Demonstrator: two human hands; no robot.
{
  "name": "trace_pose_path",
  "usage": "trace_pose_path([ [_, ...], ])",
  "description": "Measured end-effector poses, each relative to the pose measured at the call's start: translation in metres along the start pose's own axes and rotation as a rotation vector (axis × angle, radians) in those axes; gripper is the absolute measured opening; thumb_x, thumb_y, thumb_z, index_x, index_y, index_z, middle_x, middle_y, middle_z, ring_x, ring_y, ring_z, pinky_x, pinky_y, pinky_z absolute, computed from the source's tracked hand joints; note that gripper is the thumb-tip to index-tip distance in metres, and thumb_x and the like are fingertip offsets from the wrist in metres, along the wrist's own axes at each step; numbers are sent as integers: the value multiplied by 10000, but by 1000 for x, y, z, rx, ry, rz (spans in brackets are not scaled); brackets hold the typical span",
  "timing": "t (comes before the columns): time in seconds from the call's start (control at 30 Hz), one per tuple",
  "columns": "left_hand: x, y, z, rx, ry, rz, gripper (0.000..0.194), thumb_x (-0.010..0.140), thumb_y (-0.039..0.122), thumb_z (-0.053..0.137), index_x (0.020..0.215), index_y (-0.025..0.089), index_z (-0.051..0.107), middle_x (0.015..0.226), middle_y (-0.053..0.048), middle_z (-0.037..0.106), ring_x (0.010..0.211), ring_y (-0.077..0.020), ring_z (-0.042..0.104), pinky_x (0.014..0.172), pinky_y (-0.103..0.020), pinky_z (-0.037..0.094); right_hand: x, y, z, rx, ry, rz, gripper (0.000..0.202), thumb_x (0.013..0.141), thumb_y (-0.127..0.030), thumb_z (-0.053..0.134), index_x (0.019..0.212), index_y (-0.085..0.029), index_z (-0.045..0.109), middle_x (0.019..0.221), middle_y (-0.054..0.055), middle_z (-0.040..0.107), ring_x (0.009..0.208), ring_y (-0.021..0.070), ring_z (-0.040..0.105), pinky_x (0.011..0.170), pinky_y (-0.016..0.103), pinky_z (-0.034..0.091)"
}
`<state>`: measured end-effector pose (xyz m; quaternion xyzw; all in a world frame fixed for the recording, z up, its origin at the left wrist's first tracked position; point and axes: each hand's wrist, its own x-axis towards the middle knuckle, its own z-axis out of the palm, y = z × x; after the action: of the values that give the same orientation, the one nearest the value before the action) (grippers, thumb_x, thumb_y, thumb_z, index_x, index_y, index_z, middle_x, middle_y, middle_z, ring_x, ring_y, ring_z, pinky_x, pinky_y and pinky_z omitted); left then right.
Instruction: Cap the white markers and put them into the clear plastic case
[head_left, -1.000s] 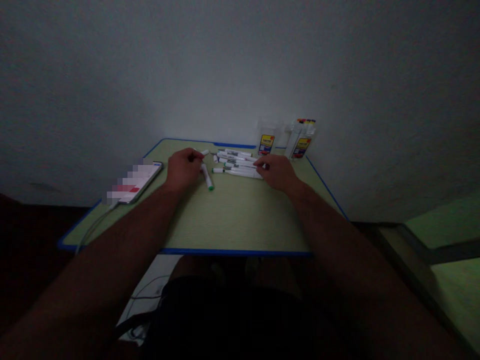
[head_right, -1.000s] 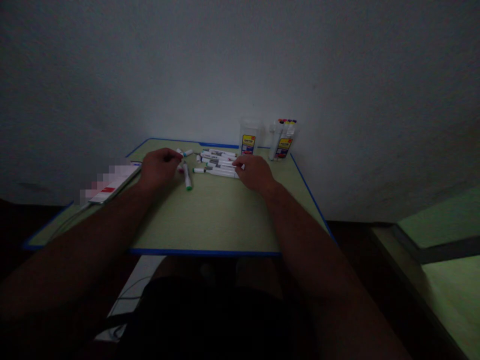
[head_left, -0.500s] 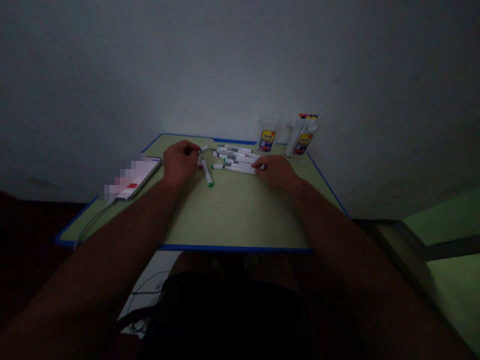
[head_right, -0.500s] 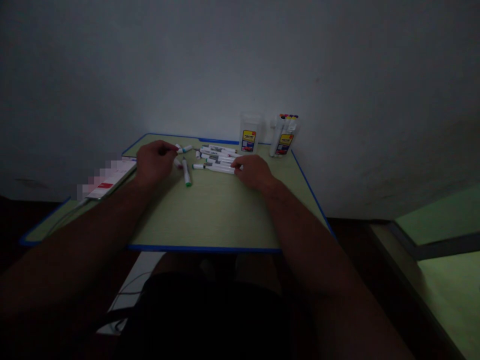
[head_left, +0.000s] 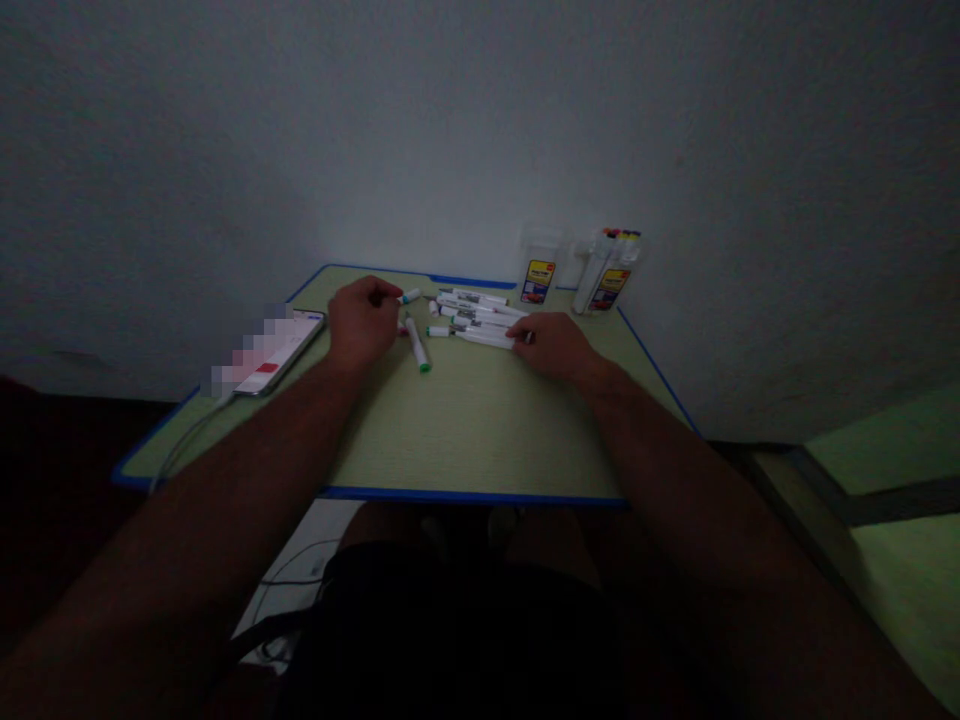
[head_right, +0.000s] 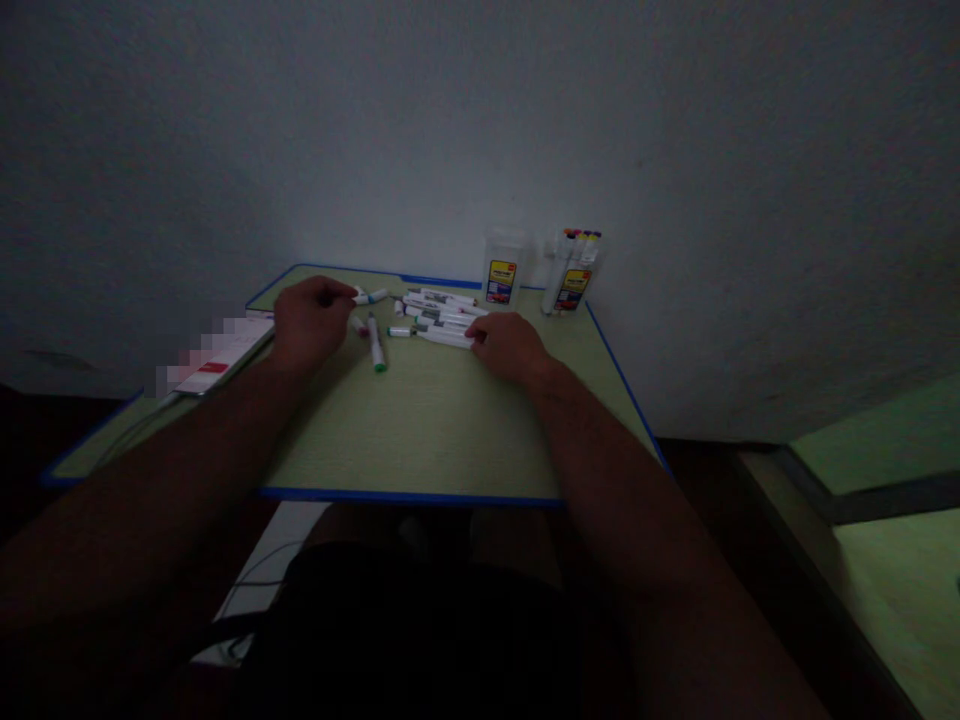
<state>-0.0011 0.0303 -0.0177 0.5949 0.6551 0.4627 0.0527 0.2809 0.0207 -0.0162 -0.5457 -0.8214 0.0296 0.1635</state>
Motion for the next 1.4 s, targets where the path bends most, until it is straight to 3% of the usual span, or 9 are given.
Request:
trace_pose_path([
  [0.2, -4, 3, 1, -27, -49, 15, 201, 833, 182, 594, 933, 209, 766, 868, -40, 769, 856, -224, 695, 830, -339, 537, 1, 3, 2, -50, -33, -15, 313, 862, -187, 669, 1145, -189, 803, 1063, 95, 781, 971, 230, 695, 897, 344, 503],
  [0.43, -5, 3, 2, -31, -88, 7, 198, 838, 212, 588, 948, 208, 753, 903, -57, 767, 858, -226, 684, 853, -364, 522, 0, 2, 1, -22, -7, 13, 218, 833, -215, 702, 1024, -205, 806, 1026, 74, 769, 900, 203, 677, 842, 328, 494],
  [0.57, -7, 3, 4, -38, -160, 24, 199, 847, 246, 603, 966, 203, 756, 952, -78, 770, 870, -231, 683, 848, -365, 525, 0, 1, 1, -20, -5, 17, 281, 837, -220, 698, 1100, -206, 797, 1019, 74, 771, 894, 208, 679, 847, 333, 499],
  [0.7, -9, 4, 4, 45, -232, 88, 227, 845, 260, 634, 1008, 198, 779, 1038, -96, 770, 938, -245, 684, 935, -380, 511, 0, 1, 1, -45, -22, -3, 332, 837, -228, 698, 1153, -203, 796, 1050, 89, 765, 952, 230, 681, 875, 345, 502],
  [0.87, -12, 6, 5, 104, -278, 207, 296, 871, 235, 631, 1104, 160, 797, 1134, -119, 759, 1070, -284, 652, 1043, -449, 467, 0, -2, 1, -57, -18, 5, 234, 841, -237, 701, 1042, -195, 812, 1053, 94, 765, 927, 221, 681, 862, 343, 507],
  [1.1, -13, 4, 9, 139, -368, 282, 361, 866, 258, 640, 1182, 167, 790, 1136, -128, 760, 1157, -302, 636, 1117, -470, 434, -1, -4, 0, -1, -26, 31, 239, 826, -245, 739, 1056, -212, 792, 1038, 70, 787, 947, 220, 706, 841, 332, 515],
  [1.4, -12, 0, 12, 148, -397, 345, 385, 864, 262, 641, 1201, 143, 785, 1187, -148, 770, 1184, -315, 660, 1162, -487, 401, 1, 4, -1, 68, -58, 4, 307, 815, -189, 727, 1116, -187, 793, 993, 74, 792, 905, 202, 714, 859, 323, 521],
])
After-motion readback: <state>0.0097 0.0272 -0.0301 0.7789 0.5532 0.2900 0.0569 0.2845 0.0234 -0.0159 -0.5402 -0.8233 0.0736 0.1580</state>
